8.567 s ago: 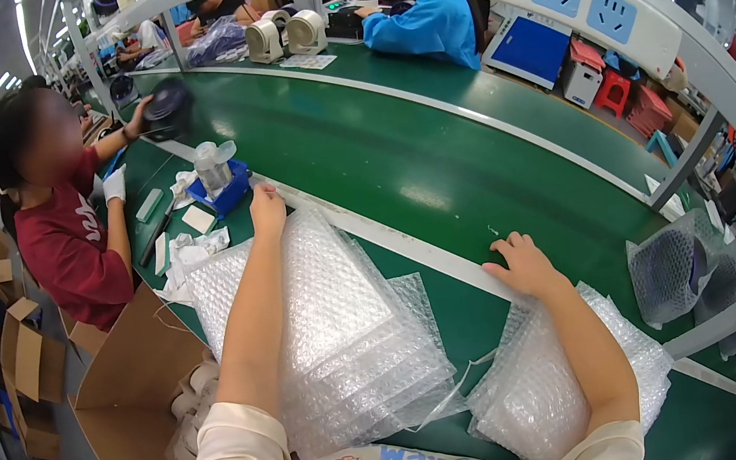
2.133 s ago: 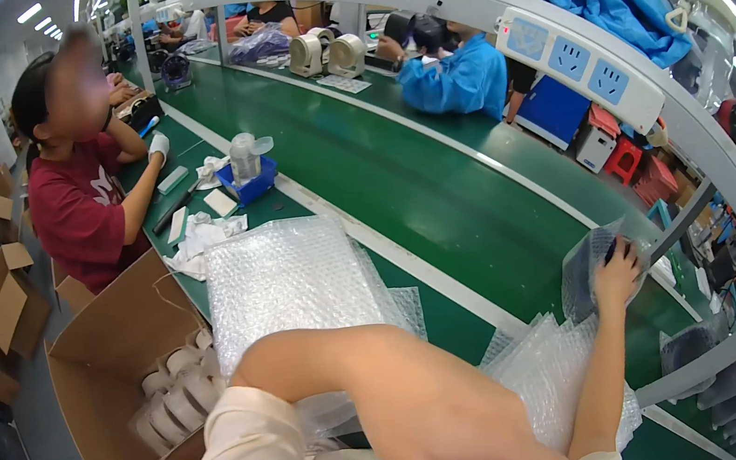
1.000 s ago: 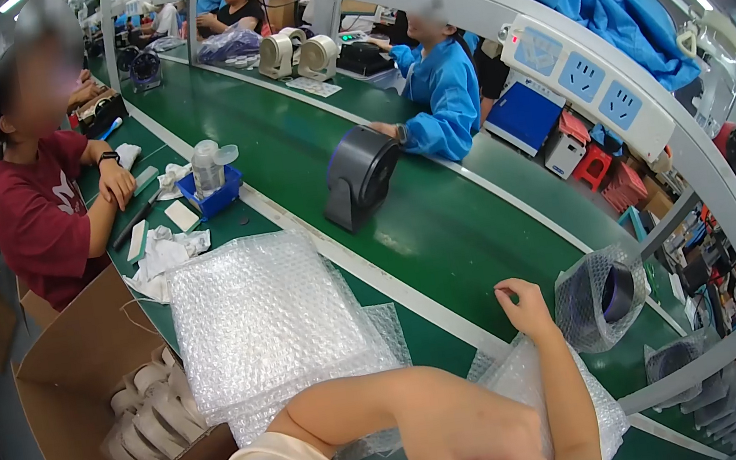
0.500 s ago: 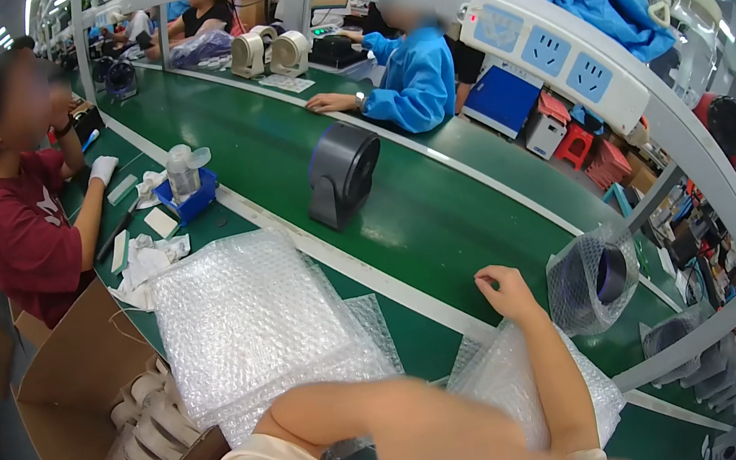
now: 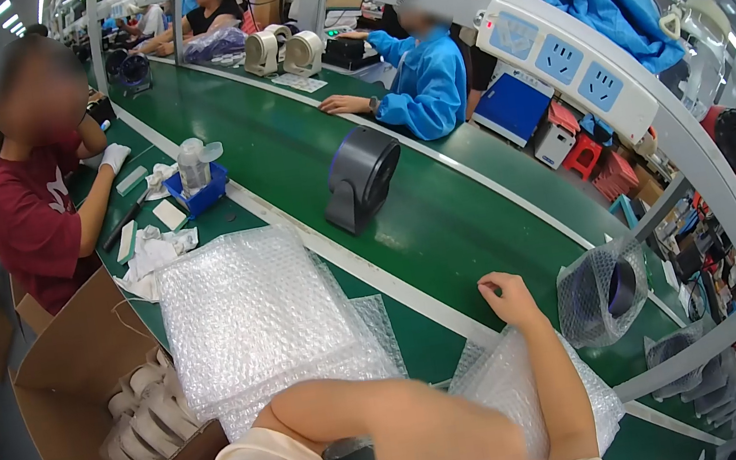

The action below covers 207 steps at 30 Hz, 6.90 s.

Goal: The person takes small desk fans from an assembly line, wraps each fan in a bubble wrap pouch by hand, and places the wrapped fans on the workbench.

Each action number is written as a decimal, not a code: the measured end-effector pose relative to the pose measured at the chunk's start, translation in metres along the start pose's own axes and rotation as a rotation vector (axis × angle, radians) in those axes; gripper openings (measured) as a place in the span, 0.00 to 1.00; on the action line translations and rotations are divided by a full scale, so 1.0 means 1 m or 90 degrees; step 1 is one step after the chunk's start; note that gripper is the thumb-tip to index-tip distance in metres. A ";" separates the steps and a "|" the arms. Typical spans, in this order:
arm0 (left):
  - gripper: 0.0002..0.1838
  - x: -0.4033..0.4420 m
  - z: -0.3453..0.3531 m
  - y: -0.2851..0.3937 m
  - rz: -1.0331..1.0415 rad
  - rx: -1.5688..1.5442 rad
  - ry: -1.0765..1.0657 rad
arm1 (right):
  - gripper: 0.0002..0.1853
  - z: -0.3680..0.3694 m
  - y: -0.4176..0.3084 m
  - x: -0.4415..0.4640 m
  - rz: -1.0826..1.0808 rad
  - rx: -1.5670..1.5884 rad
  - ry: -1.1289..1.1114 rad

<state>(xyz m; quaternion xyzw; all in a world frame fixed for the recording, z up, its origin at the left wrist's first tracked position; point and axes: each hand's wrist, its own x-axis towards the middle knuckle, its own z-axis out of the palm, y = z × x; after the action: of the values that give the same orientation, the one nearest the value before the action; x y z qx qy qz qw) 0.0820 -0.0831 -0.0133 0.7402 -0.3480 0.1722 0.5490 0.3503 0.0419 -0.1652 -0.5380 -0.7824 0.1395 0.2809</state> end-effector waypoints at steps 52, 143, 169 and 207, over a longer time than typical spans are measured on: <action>0.73 0.003 0.005 -0.023 0.180 -0.072 0.025 | 0.07 0.001 -0.002 0.002 0.010 -0.001 -0.047; 0.12 -0.109 -0.024 -0.034 -0.154 -0.304 1.158 | 0.41 -0.020 -0.115 -0.032 -0.296 0.397 0.284; 0.05 -0.023 -0.013 -0.028 -0.314 0.925 0.717 | 0.28 -0.011 -0.124 -0.033 -0.070 0.650 0.314; 0.15 -0.079 -0.019 -0.034 -0.516 0.685 0.522 | 0.33 -0.116 -0.060 -0.014 0.276 -0.154 0.429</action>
<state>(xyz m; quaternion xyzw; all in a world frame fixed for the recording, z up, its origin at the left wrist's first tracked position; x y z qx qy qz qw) 0.0531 -0.0339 -0.0806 0.8507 0.3104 0.3629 0.2197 0.3767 -0.0034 -0.0449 -0.7350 -0.5259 -0.0810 0.4202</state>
